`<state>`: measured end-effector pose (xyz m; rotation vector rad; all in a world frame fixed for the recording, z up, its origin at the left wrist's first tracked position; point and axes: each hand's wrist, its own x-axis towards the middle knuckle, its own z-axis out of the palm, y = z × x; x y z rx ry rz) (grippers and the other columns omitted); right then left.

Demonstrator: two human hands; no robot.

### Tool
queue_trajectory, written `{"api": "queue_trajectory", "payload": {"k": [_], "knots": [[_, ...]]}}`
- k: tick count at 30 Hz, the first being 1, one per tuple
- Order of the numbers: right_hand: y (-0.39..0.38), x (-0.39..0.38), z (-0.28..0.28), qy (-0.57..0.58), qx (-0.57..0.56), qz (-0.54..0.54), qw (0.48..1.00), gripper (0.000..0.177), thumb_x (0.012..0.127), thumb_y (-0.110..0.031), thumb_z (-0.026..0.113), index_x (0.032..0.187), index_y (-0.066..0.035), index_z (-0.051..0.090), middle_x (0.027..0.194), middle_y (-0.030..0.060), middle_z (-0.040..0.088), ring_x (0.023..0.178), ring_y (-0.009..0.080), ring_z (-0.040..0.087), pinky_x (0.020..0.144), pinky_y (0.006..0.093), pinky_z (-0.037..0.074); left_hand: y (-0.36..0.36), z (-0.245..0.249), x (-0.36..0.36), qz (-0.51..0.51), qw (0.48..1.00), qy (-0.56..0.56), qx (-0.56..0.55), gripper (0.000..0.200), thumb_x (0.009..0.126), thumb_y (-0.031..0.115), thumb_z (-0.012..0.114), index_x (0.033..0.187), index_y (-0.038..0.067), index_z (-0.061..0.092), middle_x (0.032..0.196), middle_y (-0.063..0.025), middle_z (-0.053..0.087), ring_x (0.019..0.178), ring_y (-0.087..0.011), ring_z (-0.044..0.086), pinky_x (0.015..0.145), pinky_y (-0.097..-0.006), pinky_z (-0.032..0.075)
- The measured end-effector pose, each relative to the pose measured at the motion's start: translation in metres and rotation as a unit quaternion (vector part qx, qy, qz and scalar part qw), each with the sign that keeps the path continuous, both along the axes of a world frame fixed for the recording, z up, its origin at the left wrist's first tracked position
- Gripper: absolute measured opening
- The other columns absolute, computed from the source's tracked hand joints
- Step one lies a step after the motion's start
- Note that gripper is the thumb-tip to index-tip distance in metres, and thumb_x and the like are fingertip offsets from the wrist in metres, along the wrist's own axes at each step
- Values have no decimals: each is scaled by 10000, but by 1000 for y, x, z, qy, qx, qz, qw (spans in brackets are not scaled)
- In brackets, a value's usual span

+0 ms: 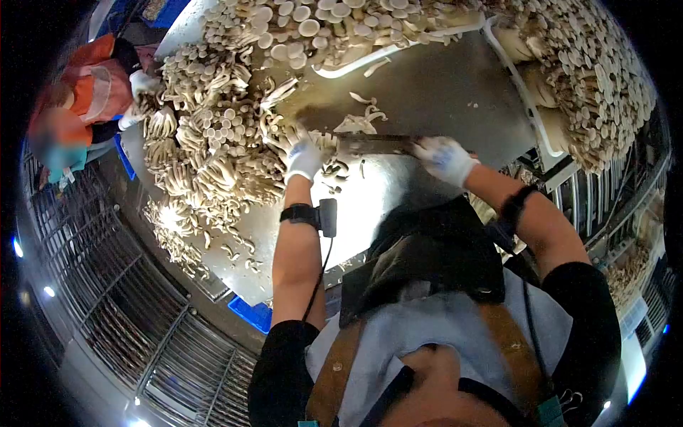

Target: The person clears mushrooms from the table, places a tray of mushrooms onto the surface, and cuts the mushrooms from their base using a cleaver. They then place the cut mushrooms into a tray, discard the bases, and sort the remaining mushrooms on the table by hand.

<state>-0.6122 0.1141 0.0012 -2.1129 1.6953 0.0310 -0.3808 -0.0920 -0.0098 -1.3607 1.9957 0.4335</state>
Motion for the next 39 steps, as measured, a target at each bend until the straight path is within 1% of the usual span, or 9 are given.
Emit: {"api": "queue_trajectory", "payload": {"k": [11, 21, 23, 24, 31, 33, 35, 36, 39], "knots": [[67, -76, -61, 190, -15, -246, 950, 421, 828, -300, 566, 1201, -121, 487, 1116, 152, 539, 1001, 293, 555, 858, 436, 445, 11, -34, -78, -100, 980, 164, 59, 549, 726, 333, 662, 1178, 88, 469, 1240, -224, 476, 1057, -365, 533, 880, -435, 439], [-75, 13, 4, -129, 56, -153, 978, 470, 816, -286, 573, 1193, -37, 443, 1163, 203, 512, 1084, 343, 514, 919, 433, 418, 62, 57, -87, 34, 977, 175, 115, 722, 736, 341, 683, 1282, -22, 381, 995, -248, 607, 905, -333, 617, 760, -374, 514], [-63, 13, 4, -213, 92, -221, 947, 366, 829, -212, 534, 1126, -14, 453, 1133, 230, 527, 1062, 365, 526, 901, 414, 425, 68, 47, -66, 335, 809, 345, 338, 672, 787, 224, 664, 1330, 24, 322, 946, -198, 617, 767, -241, 639, 584, -320, 530], [-59, 14, 2, -198, 95, -220, 950, 339, 834, -194, 520, 1109, -7, 455, 1108, 234, 539, 1043, 369, 535, 887, 417, 428, 72, 57, -62, 485, 569, 457, 481, 650, 824, 111, 627, 1364, 73, 267, 915, -130, 622, 668, -158, 617, 477, -243, 500], [-30, 41, 26, -191, 164, -213, 944, 307, 804, -194, 530, 1050, -10, 532, 973, 217, 614, 909, 337, 606, 778, 411, 475, 110, 90, -43, 198, 837, 450, 242, 282, 836, 217, 630, 1034, 20, 592, 794, -38, 622, 616, -93, 598, 507, -211, 494], [-26, 45, 29, -309, 269, -135, 902, 291, 811, -219, 555, 1014, -9, 562, 917, 180, 639, 820, 278, 632, 687, 381, 490, 111, 96, -21, 176, 814, 468, 295, 274, 857, 206, 615, 1063, 27, 586, 836, -46, 635, 637, -105, 606, 523, -210, 497], [-17, 53, -7, -456, 357, -116, 807, 222, 845, -177, 553, 1030, -56, 564, 835, 89, 623, 716, 247, 602, 646, 364, 470, 115, 94, 6, 340, 601, 571, 444, 290, 868, 162, 595, 1125, 40, 542, 870, -57, 637, 650, -111, 604, 517, -221, 498], [-12, 56, 18, -658, 432, -136, 602, 174, 866, -153, 543, 1020, -75, 568, 774, 8, 579, 602, 170, 521, 584, 308, 448, 117, 101, 14, 409, 535, 566, 476, 345, 873, 138, 576, 1195, 51, 488, 874, -61, 630, 647, -115, 597, 488, -235, 488], [-26, 72, 48, -783, 382, -201, 447, 247, 885, -171, 528, 1089, -32, 521, 844, 68, 588, 723, 170, 572, 626, 285, 496, 131, 73, 57, 423, 417, 692, 410, 266, 890, 171, 564, 1134, 74, 530, 877, -29, 620, 643, -104, 577, 416, -241, 439]]}}
